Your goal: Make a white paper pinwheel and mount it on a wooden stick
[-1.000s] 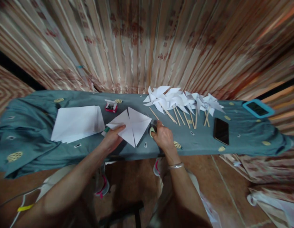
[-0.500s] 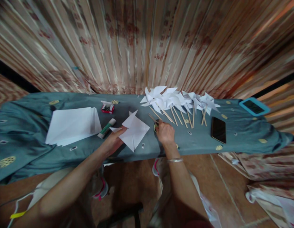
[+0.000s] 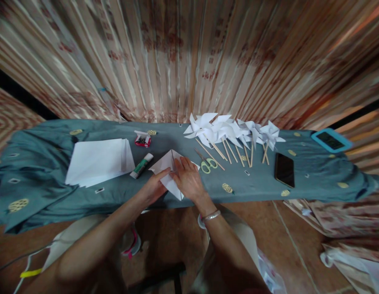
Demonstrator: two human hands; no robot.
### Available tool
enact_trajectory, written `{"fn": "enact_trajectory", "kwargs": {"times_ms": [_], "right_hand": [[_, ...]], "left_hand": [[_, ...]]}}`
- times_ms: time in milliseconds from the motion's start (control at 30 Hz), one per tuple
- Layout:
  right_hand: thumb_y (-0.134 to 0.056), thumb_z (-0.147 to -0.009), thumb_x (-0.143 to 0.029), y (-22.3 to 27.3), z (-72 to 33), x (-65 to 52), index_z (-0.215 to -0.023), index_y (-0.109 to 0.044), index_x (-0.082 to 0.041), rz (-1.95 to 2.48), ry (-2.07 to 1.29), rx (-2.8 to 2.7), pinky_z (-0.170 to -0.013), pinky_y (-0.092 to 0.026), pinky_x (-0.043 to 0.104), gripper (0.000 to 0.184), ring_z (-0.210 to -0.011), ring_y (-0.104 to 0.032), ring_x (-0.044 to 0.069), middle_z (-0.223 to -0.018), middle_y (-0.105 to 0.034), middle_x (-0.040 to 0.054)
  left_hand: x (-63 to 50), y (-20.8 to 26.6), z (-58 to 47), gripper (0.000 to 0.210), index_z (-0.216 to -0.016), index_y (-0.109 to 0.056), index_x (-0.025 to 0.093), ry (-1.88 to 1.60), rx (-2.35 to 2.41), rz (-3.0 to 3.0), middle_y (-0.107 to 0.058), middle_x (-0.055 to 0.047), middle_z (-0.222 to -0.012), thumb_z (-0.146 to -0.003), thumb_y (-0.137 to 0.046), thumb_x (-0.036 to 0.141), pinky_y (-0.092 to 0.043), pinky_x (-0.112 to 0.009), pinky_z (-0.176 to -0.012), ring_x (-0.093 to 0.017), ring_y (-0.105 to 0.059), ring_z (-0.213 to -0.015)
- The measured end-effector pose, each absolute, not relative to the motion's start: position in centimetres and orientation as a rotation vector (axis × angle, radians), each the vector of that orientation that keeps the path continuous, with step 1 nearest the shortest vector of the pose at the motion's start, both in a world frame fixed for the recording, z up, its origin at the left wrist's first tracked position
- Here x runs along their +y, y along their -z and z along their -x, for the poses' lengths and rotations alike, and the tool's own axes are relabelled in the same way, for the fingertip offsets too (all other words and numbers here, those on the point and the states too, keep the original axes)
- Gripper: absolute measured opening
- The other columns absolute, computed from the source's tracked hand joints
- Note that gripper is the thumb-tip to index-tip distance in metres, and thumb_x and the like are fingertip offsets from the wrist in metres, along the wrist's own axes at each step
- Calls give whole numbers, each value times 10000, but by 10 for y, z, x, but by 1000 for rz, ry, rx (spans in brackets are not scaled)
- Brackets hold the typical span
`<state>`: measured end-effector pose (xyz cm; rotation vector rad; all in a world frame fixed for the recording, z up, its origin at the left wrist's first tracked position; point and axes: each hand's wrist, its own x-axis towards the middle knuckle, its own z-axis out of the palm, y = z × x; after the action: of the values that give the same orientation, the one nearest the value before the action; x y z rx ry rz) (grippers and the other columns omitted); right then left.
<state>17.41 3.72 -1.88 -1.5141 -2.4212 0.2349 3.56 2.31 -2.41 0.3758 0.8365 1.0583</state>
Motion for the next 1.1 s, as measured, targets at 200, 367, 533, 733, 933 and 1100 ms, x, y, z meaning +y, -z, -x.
{"fn": "enact_trajectory", "kwargs": {"times_ms": [200,367,533,733,933,1100], "right_hand": [[-421,-994,-411,33,-165,33,-1435,-454,-121,1575,-233,-2474,-1096,-361,490,529,-1426,-351,319,-1511,-430,201],[-439,-987,-448,35,-160,35,-1456,-427,-123,1595,-164,-2470,-1109,-335,489,570,-1424,-350,324,-1526,-405,208],[-442,-986,-439,30,-159,36,-1445,-441,-134,1648,-173,-2459,-1071,-379,467,551,-1400,-388,305,-1514,-426,198],[-443,-984,-432,31,-163,40,-1433,-455,-100,1658,-103,-2512,-1068,-370,483,559,-1398,-382,336,-1507,-425,232],[-453,-982,-382,27,-171,52,-1440,-451,-82,1766,-52,-2428,-1086,-345,502,548,-1393,-385,358,-1495,-435,244],[-453,-979,-334,22,-162,56,-1438,-455,-77,1746,-110,-2405,-1084,-357,489,526,-1387,-399,352,-1500,-434,236]], "left_hand": [[16,25,5,349,-773,-717,149,-1075,1154,-892,-710,-57,-734,-697,-765,487,-497,-324,-726,-229,-639,-742],[16,11,45,431,-1070,-726,166,-1139,1358,-1182,-736,-91,-940,-779,-697,482,-486,-349,-862,-279,-659,-916],[24,14,70,357,-1164,-683,194,-1173,1617,-1717,-689,-110,-1088,-894,-520,362,-475,-385,-961,-268,-628,-1011],[31,33,81,399,-1251,-626,180,-864,1750,-2039,-669,-142,-1187,-883,-514,288,-466,-427,-995,-295,-612,-1073],[35,37,79,462,-1321,-572,192,-861,1763,-2069,-703,-132,-1149,-866,-542,266,-494,-414,-935,-293,-643,-1010],[47,39,84,488,-1351,-533,166,-933,1816,-2031,-679,-160,-1196,-868,-522,233,-466,-472,-979,-321,-614,-1088]]}}
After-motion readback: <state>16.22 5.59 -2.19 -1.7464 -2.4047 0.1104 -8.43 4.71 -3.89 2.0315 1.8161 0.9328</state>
